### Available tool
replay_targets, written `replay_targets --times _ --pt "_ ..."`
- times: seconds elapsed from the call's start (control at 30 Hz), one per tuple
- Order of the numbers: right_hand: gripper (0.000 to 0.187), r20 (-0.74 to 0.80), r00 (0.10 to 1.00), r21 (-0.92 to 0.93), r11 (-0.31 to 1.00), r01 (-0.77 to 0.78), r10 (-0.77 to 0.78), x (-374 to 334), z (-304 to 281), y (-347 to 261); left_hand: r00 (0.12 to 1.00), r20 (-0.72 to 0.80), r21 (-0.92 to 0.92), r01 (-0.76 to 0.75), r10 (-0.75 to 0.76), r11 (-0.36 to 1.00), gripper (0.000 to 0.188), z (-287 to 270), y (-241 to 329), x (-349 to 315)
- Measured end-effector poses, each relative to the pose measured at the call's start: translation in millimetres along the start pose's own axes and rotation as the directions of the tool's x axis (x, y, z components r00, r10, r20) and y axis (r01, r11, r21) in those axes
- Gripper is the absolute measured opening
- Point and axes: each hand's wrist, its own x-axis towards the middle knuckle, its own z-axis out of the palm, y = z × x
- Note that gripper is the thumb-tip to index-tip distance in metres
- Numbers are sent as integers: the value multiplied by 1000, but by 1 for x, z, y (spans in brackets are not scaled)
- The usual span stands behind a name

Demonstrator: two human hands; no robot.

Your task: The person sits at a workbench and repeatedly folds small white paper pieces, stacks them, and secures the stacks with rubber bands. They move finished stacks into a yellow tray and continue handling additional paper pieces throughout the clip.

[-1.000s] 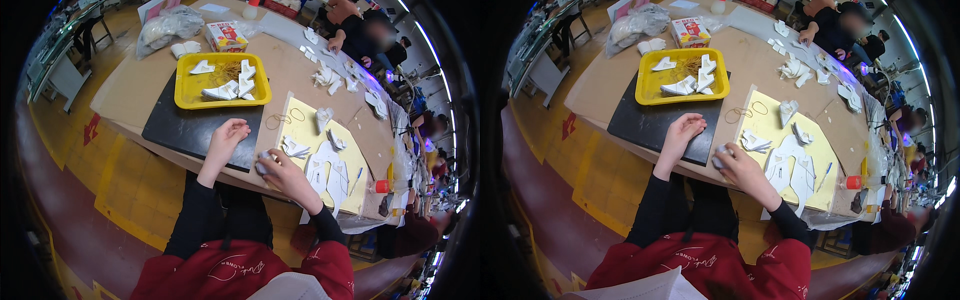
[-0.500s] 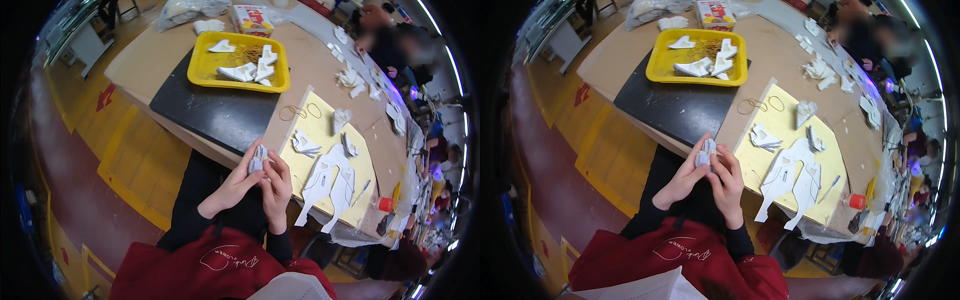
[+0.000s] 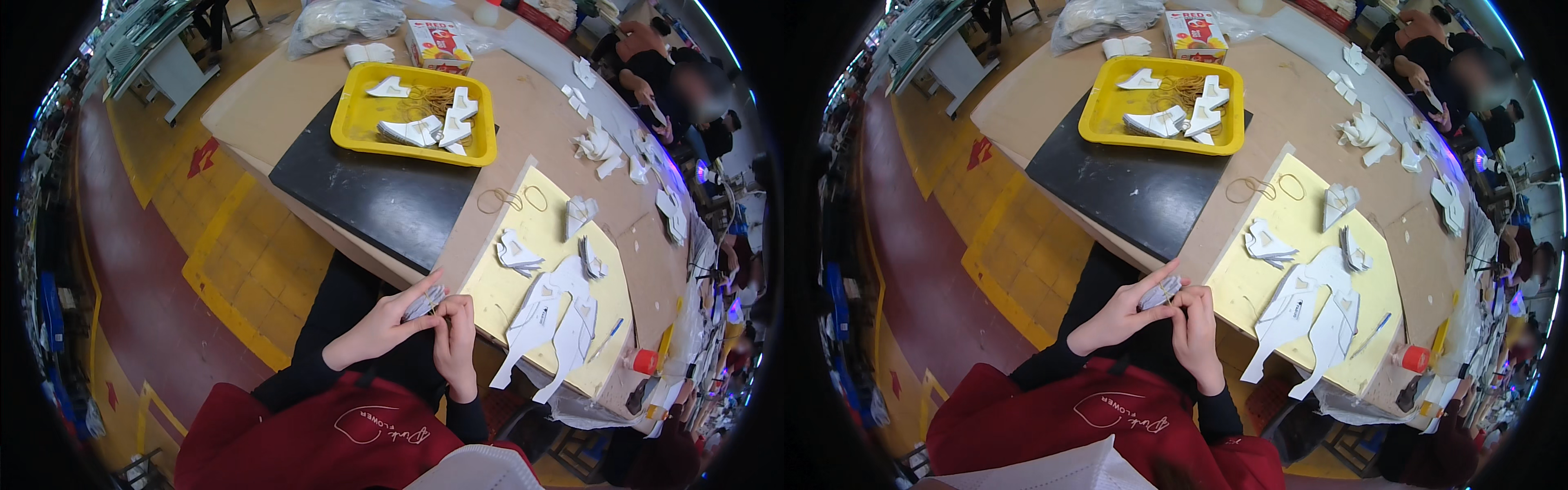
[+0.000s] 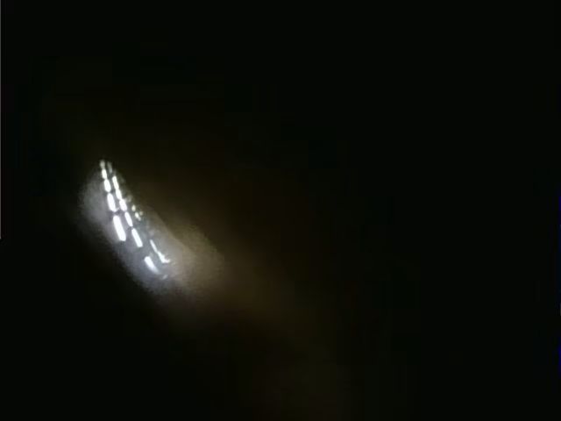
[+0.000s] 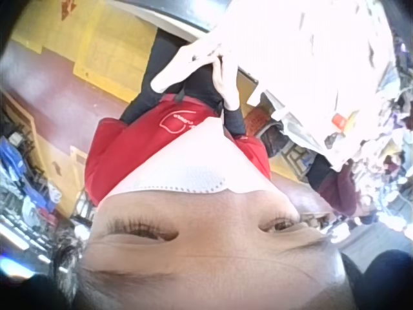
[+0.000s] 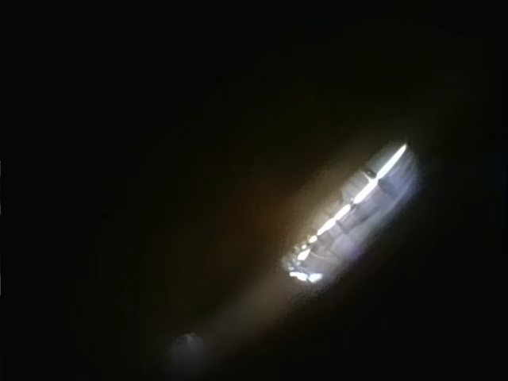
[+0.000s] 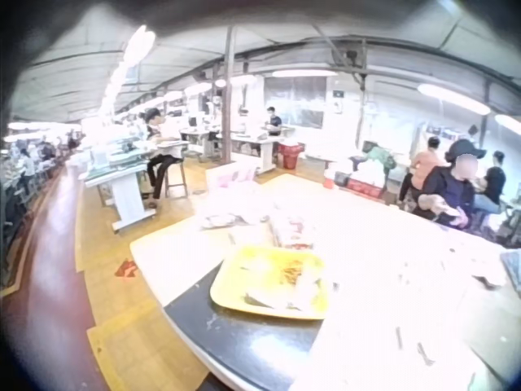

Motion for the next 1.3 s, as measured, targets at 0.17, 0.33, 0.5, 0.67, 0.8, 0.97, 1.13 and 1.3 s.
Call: replay_targets --times 0.17,0.33,0.5,0.67,0.8,0.97,1.13,1.3 --pt "9 17 999 699 714 -41 42 -9 -3 1 975 -196 -127 78 -102 989 54 -21 1 4" --pt "18 571 762 344 754 -560 305 4 -25 -7 992 125 145 13 -32 989 48 -31 7 -13" --pt "41 176 977 982 -45 -182 -117 -2 -29 22 907 417 -120 116 -56 986 61 -25 -1 -28" --pt "79 36 996 999 31 -38 75 -3 -15 -8 992 -117 -498 -102 49 861 49 1 -15 -24" --pt "97 -371 921 774 509 376 -117 -3 -5 -16 927 -276 -856 -116 -255 504 42 -1 -4 -5" --pt "100 -580 814 628 634 452 -6 11 -32 -20 868 -478 -784 -355 -132 509 55 -18 -8 -3" --pt "55 -129 992 529 846 58 13 6 -12 -10 979 -205 -851 -182 8 493 79 -4 -1 -9" --pt "59 75 997 274 961 -17 -4 16 -4 -21 998 -55 -402 -37 16 915 78 1 -6 -10"
